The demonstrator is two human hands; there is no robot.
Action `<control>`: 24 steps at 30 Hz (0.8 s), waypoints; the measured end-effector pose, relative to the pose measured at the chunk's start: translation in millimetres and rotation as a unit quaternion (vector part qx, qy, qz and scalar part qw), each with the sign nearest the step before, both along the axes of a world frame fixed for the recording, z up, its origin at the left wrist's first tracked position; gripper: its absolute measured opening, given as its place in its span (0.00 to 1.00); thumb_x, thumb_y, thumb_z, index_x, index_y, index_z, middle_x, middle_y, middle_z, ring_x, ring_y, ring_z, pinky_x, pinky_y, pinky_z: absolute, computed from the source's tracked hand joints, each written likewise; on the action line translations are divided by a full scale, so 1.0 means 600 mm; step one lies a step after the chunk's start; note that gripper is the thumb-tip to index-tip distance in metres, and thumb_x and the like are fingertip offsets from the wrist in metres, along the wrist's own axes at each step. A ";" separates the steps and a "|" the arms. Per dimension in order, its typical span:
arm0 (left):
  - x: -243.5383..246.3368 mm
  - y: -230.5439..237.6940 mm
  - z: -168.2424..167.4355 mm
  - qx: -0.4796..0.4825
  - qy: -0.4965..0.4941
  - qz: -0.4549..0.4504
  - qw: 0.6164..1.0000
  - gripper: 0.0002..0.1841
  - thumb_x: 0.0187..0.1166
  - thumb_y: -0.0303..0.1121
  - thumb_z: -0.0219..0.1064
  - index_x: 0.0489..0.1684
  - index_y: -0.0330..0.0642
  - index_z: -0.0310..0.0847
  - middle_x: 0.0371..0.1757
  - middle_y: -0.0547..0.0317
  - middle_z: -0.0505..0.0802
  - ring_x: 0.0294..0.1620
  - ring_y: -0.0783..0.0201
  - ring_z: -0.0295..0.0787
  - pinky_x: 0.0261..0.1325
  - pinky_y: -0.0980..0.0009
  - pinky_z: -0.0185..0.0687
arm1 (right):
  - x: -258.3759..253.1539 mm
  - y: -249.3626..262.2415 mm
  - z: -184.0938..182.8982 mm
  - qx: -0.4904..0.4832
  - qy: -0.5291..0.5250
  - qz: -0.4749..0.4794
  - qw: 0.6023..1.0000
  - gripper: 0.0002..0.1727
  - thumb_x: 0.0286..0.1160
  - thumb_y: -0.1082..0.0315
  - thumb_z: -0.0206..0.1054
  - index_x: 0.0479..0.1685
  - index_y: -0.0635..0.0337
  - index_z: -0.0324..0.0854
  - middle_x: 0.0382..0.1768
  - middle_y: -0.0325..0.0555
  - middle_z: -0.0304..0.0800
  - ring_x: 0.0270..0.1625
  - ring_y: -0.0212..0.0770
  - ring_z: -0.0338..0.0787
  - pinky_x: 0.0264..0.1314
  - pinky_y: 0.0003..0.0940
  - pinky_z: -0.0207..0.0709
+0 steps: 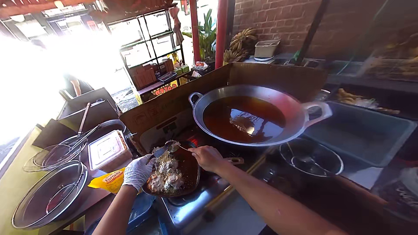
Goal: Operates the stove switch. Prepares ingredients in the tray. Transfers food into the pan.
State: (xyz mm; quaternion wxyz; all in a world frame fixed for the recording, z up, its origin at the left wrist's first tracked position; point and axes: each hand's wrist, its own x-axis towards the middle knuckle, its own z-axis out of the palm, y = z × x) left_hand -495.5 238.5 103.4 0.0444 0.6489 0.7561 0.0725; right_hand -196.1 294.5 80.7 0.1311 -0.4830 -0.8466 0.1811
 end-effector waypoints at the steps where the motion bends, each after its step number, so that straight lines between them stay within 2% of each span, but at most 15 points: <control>1: 0.004 0.004 0.002 -0.017 0.008 0.009 1.000 0.22 0.89 0.58 0.55 0.71 0.64 0.86 0.58 0.57 0.96 0.63 0.52 0.92 0.67 0.41 0.81 | -0.004 -0.001 0.000 -0.007 0.005 -0.005 1.000 0.22 0.92 0.57 0.52 0.77 0.39 0.83 0.58 0.44 0.95 0.62 0.48 0.93 0.66 0.56 0.83; 4: 0.014 0.013 0.002 -0.057 0.023 0.022 0.998 0.23 0.89 0.57 0.54 0.72 0.64 0.85 0.59 0.56 0.96 0.64 0.52 0.91 0.67 0.41 0.81 | -0.013 -0.004 -0.003 -0.019 0.027 -0.022 0.999 0.21 0.92 0.58 0.52 0.76 0.40 0.83 0.58 0.45 0.95 0.63 0.48 0.92 0.67 0.56 0.82; 6: 0.024 0.017 -0.011 -0.067 0.019 0.013 0.998 0.23 0.88 0.58 0.54 0.69 0.64 0.87 0.58 0.56 0.96 0.62 0.51 0.92 0.65 0.40 0.83 | -0.007 -0.007 -0.012 -0.014 0.035 -0.034 0.999 0.21 0.91 0.58 0.54 0.75 0.39 0.84 0.56 0.45 0.95 0.61 0.49 0.93 0.65 0.57 0.83; 9: 0.024 0.005 -0.017 -0.047 -0.008 0.026 0.999 0.21 0.87 0.57 0.55 0.63 0.61 0.89 0.55 0.57 0.96 0.59 0.51 0.93 0.63 0.39 0.84 | -0.013 -0.009 -0.020 0.000 0.042 -0.015 0.999 0.20 0.90 0.61 0.56 0.75 0.42 0.84 0.55 0.50 0.95 0.61 0.54 0.93 0.66 0.61 0.83; 13: 0.023 -0.005 -0.011 -0.018 -0.019 0.026 0.999 0.22 0.89 0.56 0.53 0.65 0.59 0.88 0.52 0.55 0.96 0.57 0.51 0.93 0.60 0.41 0.85 | -0.018 -0.005 -0.019 -0.013 0.019 -0.022 0.999 0.21 0.91 0.60 0.55 0.76 0.42 0.84 0.57 0.53 0.95 0.62 0.58 0.92 0.66 0.64 0.82; 17: 0.025 -0.002 -0.004 -0.026 0.005 0.027 0.999 0.21 0.89 0.55 0.53 0.65 0.59 0.88 0.53 0.55 0.96 0.58 0.50 0.93 0.59 0.41 0.85 | -0.020 -0.002 -0.022 -0.001 0.006 -0.023 1.000 0.21 0.91 0.60 0.55 0.76 0.41 0.84 0.56 0.51 0.95 0.60 0.56 0.93 0.64 0.62 0.83; 21: 0.024 -0.003 0.006 -0.082 0.009 0.041 0.996 0.21 0.89 0.55 0.53 0.64 0.60 0.88 0.55 0.56 0.96 0.61 0.51 0.92 0.63 0.41 0.84 | -0.025 -0.010 -0.020 0.000 0.008 -0.027 1.000 0.21 0.89 0.61 0.57 0.75 0.40 0.84 0.54 0.50 0.96 0.59 0.55 0.93 0.64 0.60 0.84; 24: 0.031 0.003 0.004 -0.108 0.014 0.046 0.993 0.21 0.87 0.57 0.54 0.62 0.61 0.89 0.57 0.56 0.96 0.62 0.50 0.92 0.64 0.39 0.83 | -0.019 -0.010 -0.026 -0.005 0.005 -0.040 0.999 0.21 0.90 0.58 0.55 0.75 0.39 0.84 0.54 0.49 0.95 0.59 0.53 0.93 0.63 0.59 0.84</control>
